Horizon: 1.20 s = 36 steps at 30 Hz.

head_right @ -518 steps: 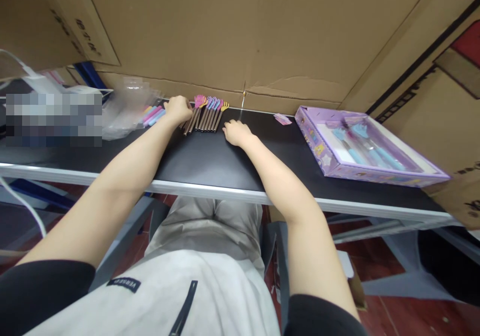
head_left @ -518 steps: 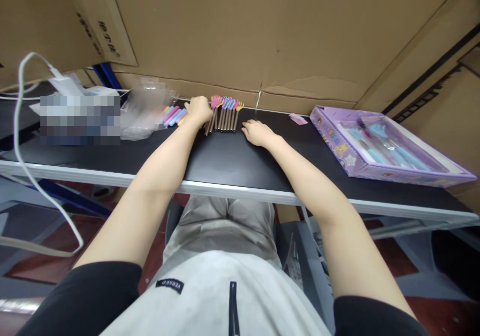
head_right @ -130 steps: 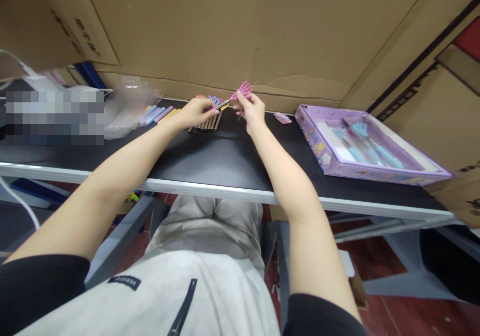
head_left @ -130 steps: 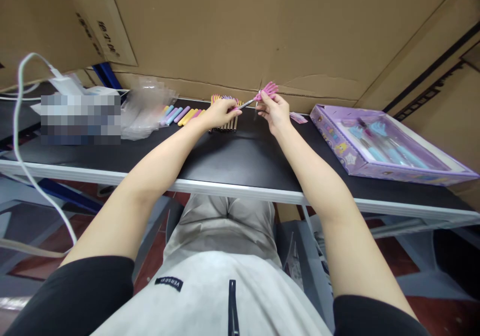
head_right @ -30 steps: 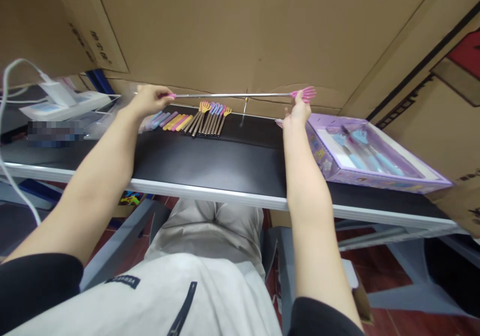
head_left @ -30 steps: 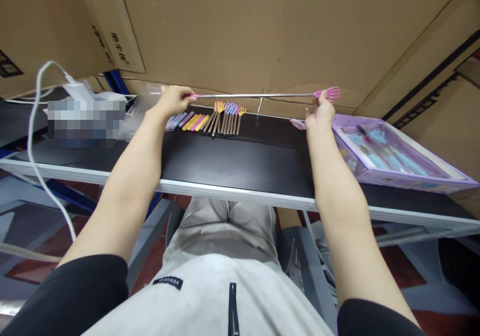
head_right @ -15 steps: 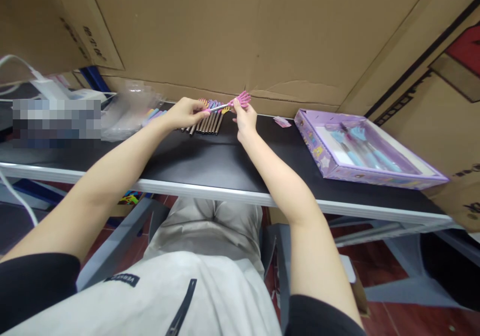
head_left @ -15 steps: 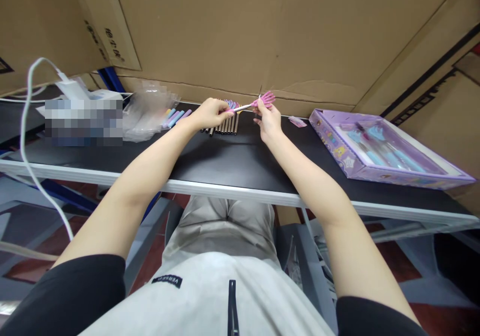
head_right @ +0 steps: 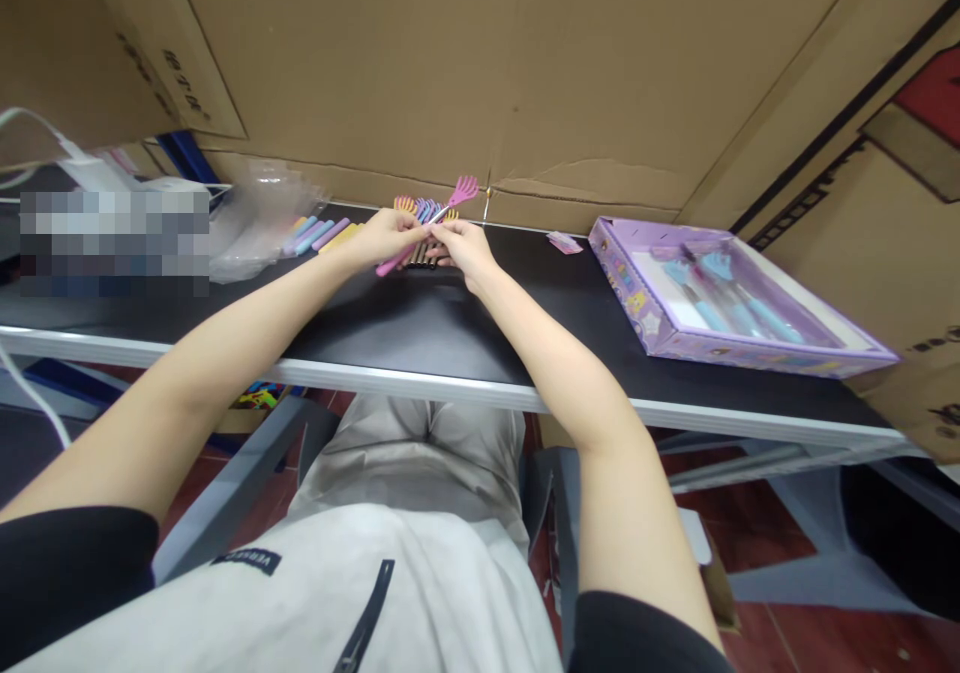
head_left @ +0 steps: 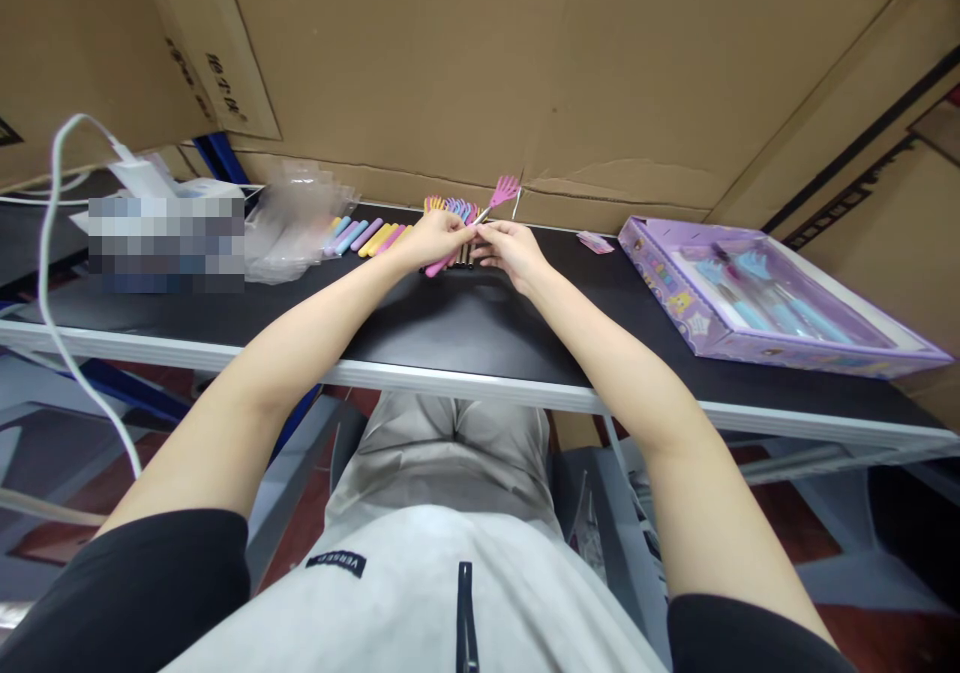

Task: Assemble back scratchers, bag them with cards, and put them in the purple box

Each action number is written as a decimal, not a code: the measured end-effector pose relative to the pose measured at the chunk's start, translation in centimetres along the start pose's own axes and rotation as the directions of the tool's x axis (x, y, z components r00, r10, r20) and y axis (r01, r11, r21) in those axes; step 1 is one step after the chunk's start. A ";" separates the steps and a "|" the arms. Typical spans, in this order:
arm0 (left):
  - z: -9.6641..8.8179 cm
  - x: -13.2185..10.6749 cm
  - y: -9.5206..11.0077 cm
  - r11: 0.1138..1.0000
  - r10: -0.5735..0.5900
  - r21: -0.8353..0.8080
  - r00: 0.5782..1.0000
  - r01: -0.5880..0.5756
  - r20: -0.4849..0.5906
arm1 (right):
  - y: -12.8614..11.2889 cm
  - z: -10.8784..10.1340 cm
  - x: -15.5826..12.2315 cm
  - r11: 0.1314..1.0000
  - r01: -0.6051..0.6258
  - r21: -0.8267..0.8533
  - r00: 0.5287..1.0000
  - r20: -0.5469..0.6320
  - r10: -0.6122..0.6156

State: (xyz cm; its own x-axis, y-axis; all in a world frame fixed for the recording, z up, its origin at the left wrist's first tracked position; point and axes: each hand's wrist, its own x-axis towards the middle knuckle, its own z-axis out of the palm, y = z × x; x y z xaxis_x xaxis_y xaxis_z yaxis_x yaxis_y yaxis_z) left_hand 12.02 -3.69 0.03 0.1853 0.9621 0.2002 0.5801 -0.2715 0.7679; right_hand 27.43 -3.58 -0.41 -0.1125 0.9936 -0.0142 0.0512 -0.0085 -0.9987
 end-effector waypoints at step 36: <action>0.9 0.4 -1.6 0.964 0.188 0.115 0.918 -0.241 0.350 | 1.7 -5.9 4.1 0.273 0.011 -0.962 0.987 -0.034 -0.158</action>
State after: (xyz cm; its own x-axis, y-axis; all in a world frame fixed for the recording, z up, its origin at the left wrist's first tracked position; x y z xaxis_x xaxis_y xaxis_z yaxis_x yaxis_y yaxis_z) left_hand 11.85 -2.89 -1.67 0.5567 0.8227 0.1153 0.6055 -0.4968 0.6217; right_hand 32.91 1.11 -1.91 -0.0855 0.9857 0.1454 0.9675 0.1170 -0.2243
